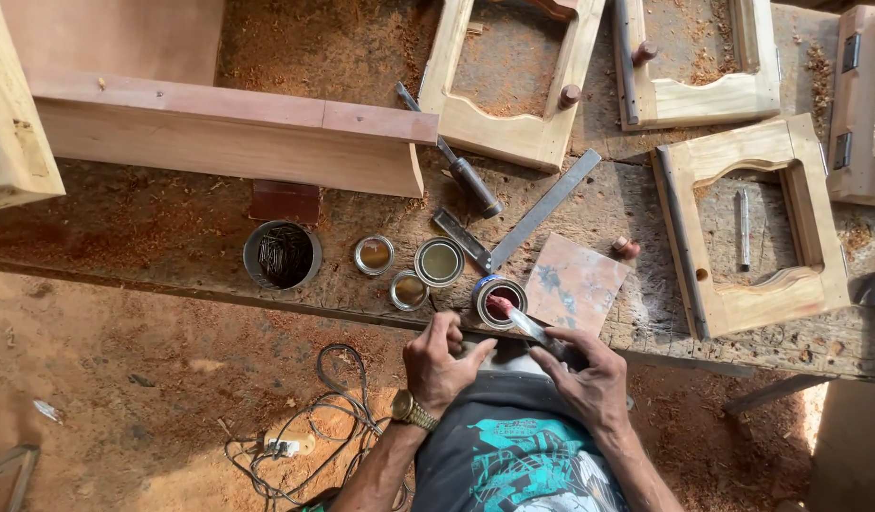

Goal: Measuring, marking, and preparing wooden frames, including opening containers and mixing finishes.

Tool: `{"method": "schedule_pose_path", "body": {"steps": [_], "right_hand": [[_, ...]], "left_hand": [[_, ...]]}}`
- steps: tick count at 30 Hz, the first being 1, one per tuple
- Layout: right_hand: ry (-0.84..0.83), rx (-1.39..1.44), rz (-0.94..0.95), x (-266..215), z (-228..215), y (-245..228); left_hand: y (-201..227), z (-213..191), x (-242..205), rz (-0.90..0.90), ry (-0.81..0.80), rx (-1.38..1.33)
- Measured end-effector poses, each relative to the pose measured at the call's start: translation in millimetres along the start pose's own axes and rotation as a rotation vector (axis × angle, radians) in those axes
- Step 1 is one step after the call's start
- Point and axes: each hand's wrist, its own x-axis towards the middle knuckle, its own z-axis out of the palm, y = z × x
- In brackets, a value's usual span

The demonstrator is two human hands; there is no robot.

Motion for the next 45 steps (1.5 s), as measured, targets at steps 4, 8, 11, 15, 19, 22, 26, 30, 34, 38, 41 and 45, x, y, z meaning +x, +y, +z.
{"method": "schedule_pose_path", "body": {"steps": [4, 8, 11, 15, 19, 22, 26, 30, 34, 38, 41, 45], "right_hand": [[-0.005, 0.047, 0.076, -6, 2, 19], [-0.051, 0.224, 0.133, -15, 4, 23], [-0.115, 0.353, 0.188, -11, 5, 16], [-0.260, 0.387, 0.281, 1, 3, 4], [-0.290, 0.353, 0.248, 1, 12, 29], [-0.346, 0.582, 0.246, 8, 9, 39], [-0.464, 0.586, 0.322, 4, -2, 28], [-0.438, 0.558, 0.023, 17, -2, 37], [-0.480, 0.690, 0.218, -4, -3, 58], [-0.417, 0.745, 0.134, -11, -32, 57], [-0.279, 0.793, 0.197, -13, -65, 82], [-0.137, 0.783, 0.247, -17, -98, 128]], "left_hand": [[-16, 13, -7, -0.067, -0.157, -0.023], [-16, 30, -15, -0.100, -0.386, -0.070], [-11, 37, -20, -0.133, -0.399, -0.085], [-30, 56, -46, -0.196, -0.358, -0.162], [-33, 61, -73, -0.365, -0.363, -0.255], [-28, 65, -80, -0.322, -0.259, -0.183], [-11, 80, -107, -0.320, -0.136, -0.184], [-9, 130, -96, -0.343, -0.016, -0.434], [-11, 176, -104, -0.438, 0.072, -0.632], [34, 172, -85, -0.027, 0.264, -0.023], [62, 176, -60, 0.212, 0.286, 0.275], [84, 198, -21, 0.169, 0.220, 0.365]]}}
